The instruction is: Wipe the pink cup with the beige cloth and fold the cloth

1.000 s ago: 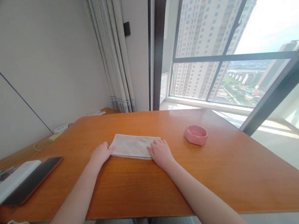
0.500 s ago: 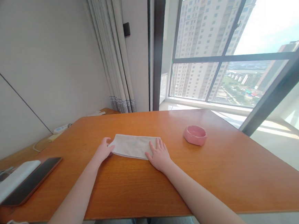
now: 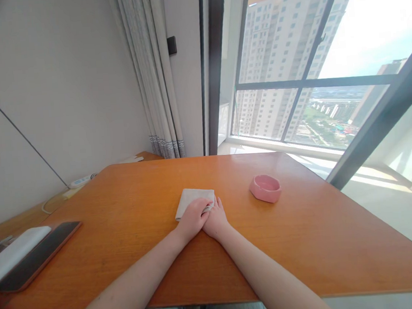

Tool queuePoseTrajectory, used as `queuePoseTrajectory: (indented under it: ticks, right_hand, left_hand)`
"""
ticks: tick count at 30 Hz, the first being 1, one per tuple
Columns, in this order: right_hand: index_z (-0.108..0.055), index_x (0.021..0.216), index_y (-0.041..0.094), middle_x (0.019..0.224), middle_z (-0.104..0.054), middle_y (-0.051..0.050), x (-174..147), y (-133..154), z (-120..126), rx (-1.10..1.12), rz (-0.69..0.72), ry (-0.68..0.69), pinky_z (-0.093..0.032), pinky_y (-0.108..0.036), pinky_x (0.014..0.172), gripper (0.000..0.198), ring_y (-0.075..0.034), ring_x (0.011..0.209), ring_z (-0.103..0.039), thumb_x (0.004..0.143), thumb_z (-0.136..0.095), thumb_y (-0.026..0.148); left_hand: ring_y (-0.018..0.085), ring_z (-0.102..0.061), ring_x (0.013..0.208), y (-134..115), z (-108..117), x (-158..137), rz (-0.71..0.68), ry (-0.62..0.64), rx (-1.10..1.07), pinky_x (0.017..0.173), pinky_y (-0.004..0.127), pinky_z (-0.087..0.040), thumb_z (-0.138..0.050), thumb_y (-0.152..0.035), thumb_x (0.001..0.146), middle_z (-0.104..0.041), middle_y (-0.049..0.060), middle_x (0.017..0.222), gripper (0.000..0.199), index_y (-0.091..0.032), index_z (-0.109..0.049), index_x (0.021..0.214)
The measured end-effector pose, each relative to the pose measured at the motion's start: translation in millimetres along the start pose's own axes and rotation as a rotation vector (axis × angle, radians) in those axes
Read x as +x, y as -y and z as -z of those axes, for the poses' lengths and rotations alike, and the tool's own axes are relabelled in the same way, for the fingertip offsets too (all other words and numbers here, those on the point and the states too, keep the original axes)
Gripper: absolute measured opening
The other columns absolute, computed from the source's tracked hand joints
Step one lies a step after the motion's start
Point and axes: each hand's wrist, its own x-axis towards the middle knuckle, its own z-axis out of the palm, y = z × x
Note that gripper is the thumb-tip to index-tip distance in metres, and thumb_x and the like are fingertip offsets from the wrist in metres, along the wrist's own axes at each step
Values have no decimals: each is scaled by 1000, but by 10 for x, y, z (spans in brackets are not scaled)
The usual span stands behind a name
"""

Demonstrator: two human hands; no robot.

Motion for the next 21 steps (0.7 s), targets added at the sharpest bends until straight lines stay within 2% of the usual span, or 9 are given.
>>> queuePoseTrajectory:
  ticks: [2,5,8,10,13,15,17,19,21]
  right_hand:
    - [-39,138,20,141,-41,-13,-4,-9,-3,4,-3,-1,-9,-48,110,53,-32,136,-20,88,-38,35]
    - [-35,140,20,145,-35,-11,-9,-7,-21,15,-5,-7,-10,-49,110,56,-33,138,-15,87,-41,36]
    - [-32,141,17,148,-29,-13,-12,-24,-6,48,23,-23,-13,-49,109,61,-33,138,-15,84,-45,35]
    - [-38,138,16,145,-35,-14,1,-79,50,121,82,-36,-19,-46,108,59,-31,135,-24,82,-48,32]
    - [-59,116,18,123,-57,-11,54,-238,182,297,118,-50,-34,-36,99,41,-23,116,-49,78,-45,19]
    - [-65,98,16,103,-66,-9,98,-354,254,371,-10,-130,-41,-31,89,34,-19,99,-57,77,-39,11]
    - [-63,94,14,93,-66,-8,131,-427,278,398,-145,-232,-43,-29,83,32,-18,90,-59,77,-36,9]
    - [-60,101,13,100,-65,-9,143,-429,252,401,-135,-297,-43,-30,86,30,-18,95,-57,81,-39,15]
    - [-57,112,14,114,-61,-10,138,-372,198,378,-33,-300,-38,-31,95,32,-18,107,-53,85,-42,23]
  left_hand:
    - [21,-55,100,13,-21,-31,31,5,3,91,36,-43,-49,-13,78,-62,6,105,31,-21,-56,107]
    - [22,-54,105,35,26,-89,88,-10,37,97,40,-39,-52,-18,77,-63,8,110,35,-21,-55,112]
    - [26,-44,123,38,46,-120,145,30,111,109,48,-23,-52,-25,78,-54,10,129,48,-20,-49,125]
    - [25,-35,131,46,28,-124,182,96,146,112,49,-15,-45,-27,82,-44,10,139,52,-20,-42,133]
    - [24,-32,133,78,-21,-119,200,173,199,113,48,-13,-34,-26,86,-40,10,143,52,-17,-38,137]
    - [25,-31,134,95,-61,-117,204,193,251,113,48,-12,-35,-24,85,-39,12,143,54,-14,-37,138]
    - [26,-30,134,88,-98,-118,227,196,302,112,48,-12,-37,-22,83,-39,14,143,55,-12,-37,138]
    - [28,-30,134,55,-113,-121,247,193,334,112,49,-12,-39,-24,83,-38,16,143,56,-11,-37,137]
    - [30,-29,134,12,-82,-121,233,194,347,112,51,-12,-41,-33,83,-38,18,142,57,-10,-40,136]
